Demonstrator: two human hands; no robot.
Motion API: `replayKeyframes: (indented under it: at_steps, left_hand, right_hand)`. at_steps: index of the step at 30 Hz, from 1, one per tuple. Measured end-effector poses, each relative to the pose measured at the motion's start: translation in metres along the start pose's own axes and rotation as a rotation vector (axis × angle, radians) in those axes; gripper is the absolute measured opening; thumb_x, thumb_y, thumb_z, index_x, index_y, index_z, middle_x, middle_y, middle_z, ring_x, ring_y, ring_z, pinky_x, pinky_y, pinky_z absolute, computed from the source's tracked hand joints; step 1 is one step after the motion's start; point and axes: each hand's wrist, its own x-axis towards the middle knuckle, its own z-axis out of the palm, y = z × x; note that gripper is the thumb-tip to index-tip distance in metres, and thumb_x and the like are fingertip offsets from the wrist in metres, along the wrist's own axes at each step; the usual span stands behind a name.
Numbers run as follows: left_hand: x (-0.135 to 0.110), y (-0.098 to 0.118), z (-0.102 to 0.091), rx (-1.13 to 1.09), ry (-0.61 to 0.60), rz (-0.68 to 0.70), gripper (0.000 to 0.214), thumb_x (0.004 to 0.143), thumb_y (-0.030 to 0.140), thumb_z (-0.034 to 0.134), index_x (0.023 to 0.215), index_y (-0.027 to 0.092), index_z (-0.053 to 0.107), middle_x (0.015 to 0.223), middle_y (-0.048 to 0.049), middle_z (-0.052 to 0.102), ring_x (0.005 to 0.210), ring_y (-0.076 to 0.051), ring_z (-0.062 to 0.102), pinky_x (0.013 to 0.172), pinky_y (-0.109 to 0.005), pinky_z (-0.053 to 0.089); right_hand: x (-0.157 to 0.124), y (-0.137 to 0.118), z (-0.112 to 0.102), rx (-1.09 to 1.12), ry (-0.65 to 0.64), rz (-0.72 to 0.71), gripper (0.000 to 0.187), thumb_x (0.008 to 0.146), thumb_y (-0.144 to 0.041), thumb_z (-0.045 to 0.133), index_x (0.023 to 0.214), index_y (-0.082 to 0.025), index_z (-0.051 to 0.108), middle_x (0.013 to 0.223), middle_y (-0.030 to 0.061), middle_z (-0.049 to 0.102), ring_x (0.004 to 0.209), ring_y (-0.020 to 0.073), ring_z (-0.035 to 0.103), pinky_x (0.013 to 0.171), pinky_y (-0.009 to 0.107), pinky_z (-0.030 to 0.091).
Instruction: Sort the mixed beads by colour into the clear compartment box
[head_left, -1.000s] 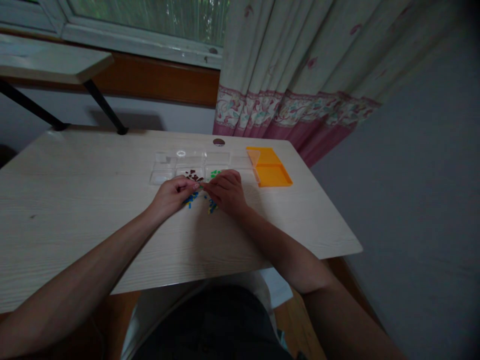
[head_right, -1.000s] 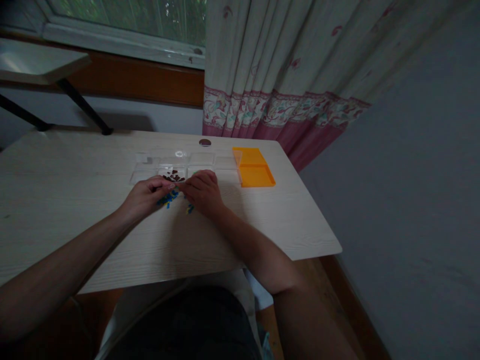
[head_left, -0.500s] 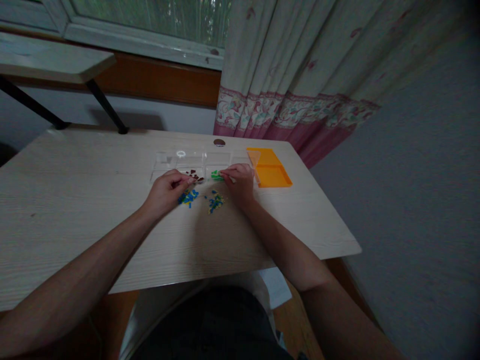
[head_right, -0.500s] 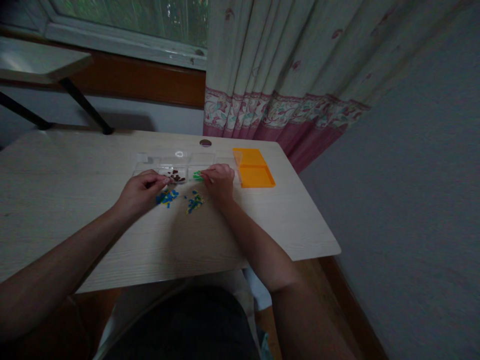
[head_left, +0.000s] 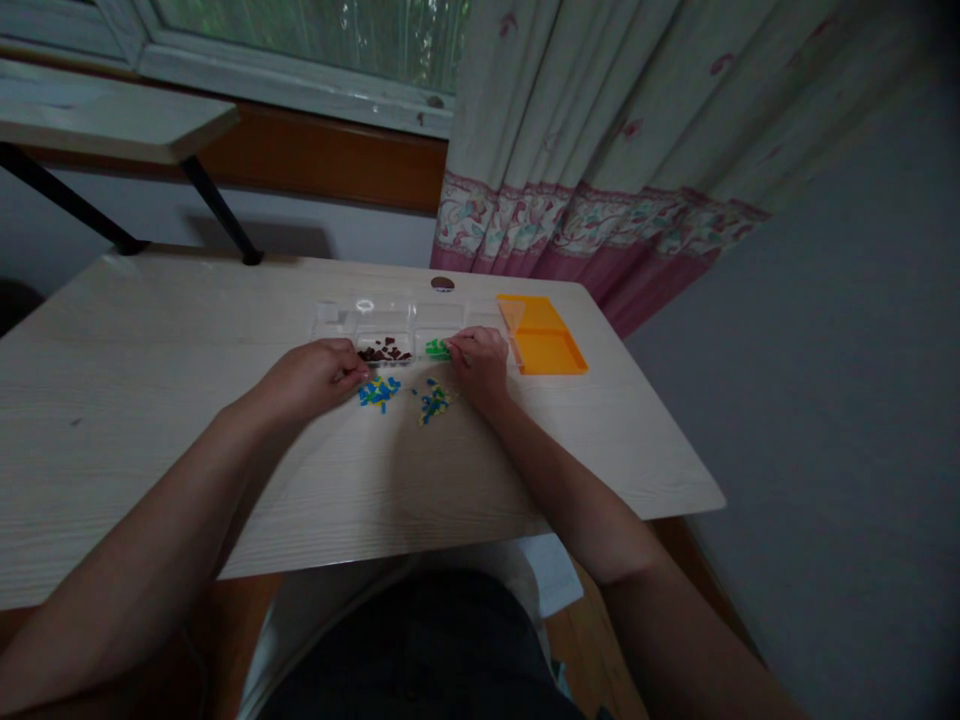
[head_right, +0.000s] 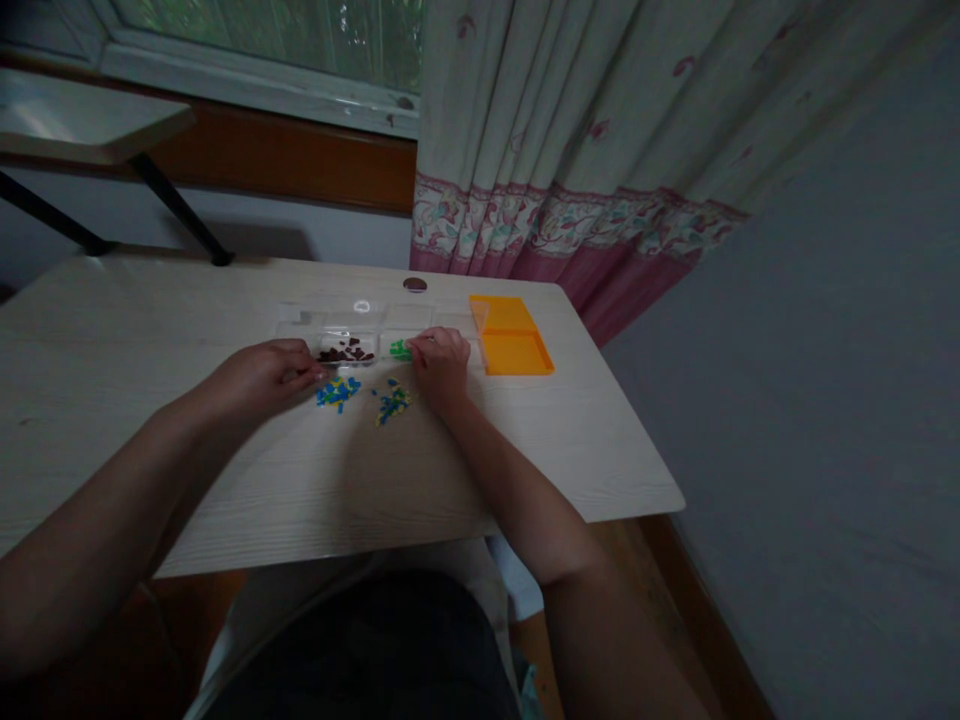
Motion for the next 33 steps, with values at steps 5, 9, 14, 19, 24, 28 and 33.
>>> replayKeyframes:
  at_steps: [5,9,14,19,24,28,33]
  left_hand:
    - [-0.002,-0.012,0.003,-0.089,-0.084,0.0,0.026,0.084,0.038,0.053,0.086,0.023,0.073,0.083,-0.0017,0.067,0.071,-0.015,0.059,0.064,-0.024,0.041]
    - [-0.004,-0.021,0.006,-0.127,-0.106,-0.004,0.023,0.082,0.038,0.055,0.087,0.024,0.073,0.072,0.0006,0.065,0.062,-0.013,0.055,0.059,-0.023,0.038]
    - [-0.003,-0.015,0.007,-0.193,-0.133,-0.016,0.021,0.075,0.038,0.063,0.089,0.025,0.073,0.073,0.0017,0.066,0.06,-0.013,0.055,0.058,-0.022,0.037]
    - [-0.002,-0.011,0.013,-0.149,-0.167,-0.001,0.023,0.079,0.037,0.061,0.096,0.026,0.071,0.092,-0.0014,0.072,0.074,-0.016,0.062,0.067,-0.023,0.042]
    - [-0.001,-0.013,0.015,-0.152,-0.168,0.04,0.02,0.081,0.035,0.059,0.094,0.026,0.071,0.093,-0.0017,0.071,0.077,-0.016,0.063,0.069,-0.024,0.042]
    - [0.0,-0.008,0.014,-0.123,-0.168,0.04,0.02,0.081,0.033,0.058,0.093,0.024,0.07,0.09,-0.0022,0.07,0.074,-0.016,0.061,0.068,-0.025,0.042]
    - [0.002,0.001,0.021,-0.041,-0.098,0.076,0.021,0.086,0.03,0.052,0.099,0.024,0.068,0.093,-0.0035,0.068,0.084,-0.019,0.062,0.074,-0.028,0.044]
  right_hand:
    - [0.0,0.0,0.0,0.029,0.009,-0.033,0.027,0.096,-0.04,0.052,0.093,-0.025,0.074,0.1,0.0039,0.068,0.102,0.0218,0.052,0.091,0.039,0.033]
    - [-0.001,0.0,-0.001,0.037,0.019,-0.035,0.028,0.096,-0.042,0.051,0.093,-0.025,0.073,0.1,0.0038,0.068,0.102,0.0216,0.052,0.092,0.039,0.033]
    - [-0.001,0.0,-0.001,0.049,0.015,-0.049,0.03,0.096,-0.043,0.051,0.092,-0.025,0.074,0.099,0.0042,0.068,0.101,0.0213,0.052,0.091,0.038,0.034]
    - [0.0,0.001,0.0,0.048,-0.003,-0.05,0.027,0.095,-0.042,0.054,0.091,-0.025,0.074,0.099,0.0032,0.068,0.1,0.0208,0.052,0.09,0.038,0.033]
    - [0.0,0.001,0.0,0.052,-0.014,-0.045,0.026,0.095,-0.041,0.054,0.092,-0.024,0.073,0.099,0.0035,0.068,0.101,0.0208,0.053,0.089,0.038,0.033]
    - [0.0,0.0,0.0,0.057,-0.015,-0.044,0.027,0.095,-0.041,0.053,0.091,-0.024,0.074,0.099,0.0036,0.069,0.101,0.0211,0.053,0.089,0.038,0.034]
    - [0.0,0.001,0.001,0.067,-0.003,-0.055,0.03,0.096,-0.044,0.052,0.091,-0.024,0.074,0.098,0.0041,0.068,0.1,0.0212,0.053,0.09,0.038,0.034]
